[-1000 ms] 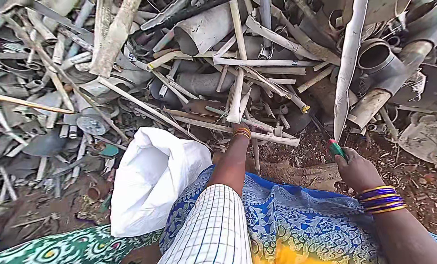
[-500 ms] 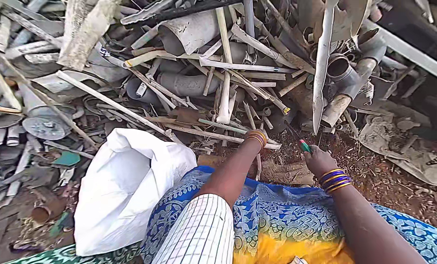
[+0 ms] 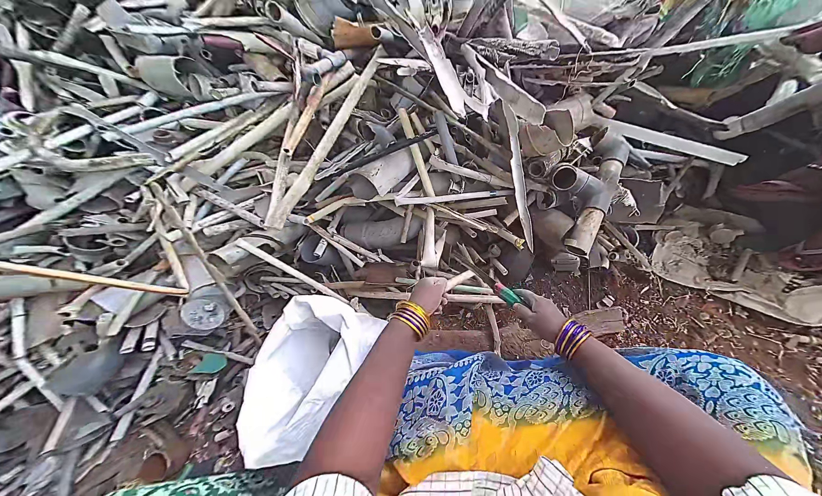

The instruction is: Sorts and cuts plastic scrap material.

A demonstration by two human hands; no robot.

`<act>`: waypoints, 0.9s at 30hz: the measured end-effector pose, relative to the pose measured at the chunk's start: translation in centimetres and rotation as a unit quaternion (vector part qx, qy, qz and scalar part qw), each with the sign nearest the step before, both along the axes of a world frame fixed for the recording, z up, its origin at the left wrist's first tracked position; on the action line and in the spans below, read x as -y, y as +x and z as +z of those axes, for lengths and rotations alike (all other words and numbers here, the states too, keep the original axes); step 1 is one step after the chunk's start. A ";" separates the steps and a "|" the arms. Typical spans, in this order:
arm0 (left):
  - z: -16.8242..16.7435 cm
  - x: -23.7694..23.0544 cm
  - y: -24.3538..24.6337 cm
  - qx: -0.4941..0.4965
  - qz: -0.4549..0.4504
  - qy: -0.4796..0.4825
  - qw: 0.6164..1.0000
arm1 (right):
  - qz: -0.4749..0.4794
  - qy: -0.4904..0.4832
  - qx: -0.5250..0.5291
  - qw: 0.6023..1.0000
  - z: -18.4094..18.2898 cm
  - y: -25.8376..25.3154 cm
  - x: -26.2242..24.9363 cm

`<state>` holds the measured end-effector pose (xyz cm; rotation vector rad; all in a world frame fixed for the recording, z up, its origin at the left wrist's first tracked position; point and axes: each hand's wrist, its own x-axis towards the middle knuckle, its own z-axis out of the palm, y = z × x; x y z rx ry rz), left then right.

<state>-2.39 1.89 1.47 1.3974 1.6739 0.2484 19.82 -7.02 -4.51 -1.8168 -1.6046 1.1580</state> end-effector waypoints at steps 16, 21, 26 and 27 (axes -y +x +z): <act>3.1 7.8 1.5 0.497 0.340 -0.052 0.797 | -0.131 0.003 0.013 0.991 -1.1 2.9 3.2; 3.3 7.9 1.2 0.509 0.346 -0.034 0.788 | -0.131 -0.047 0.086 0.987 -2.0 3.0 3.4; 3.6 9.3 -1.7 0.355 0.343 0.184 0.850 | -0.103 -0.007 0.088 0.991 -2.1 2.9 3.3; 3.4 9.3 -3.3 0.287 0.347 0.235 0.861 | -0.100 -0.002 0.089 0.991 -2.2 2.9 3.3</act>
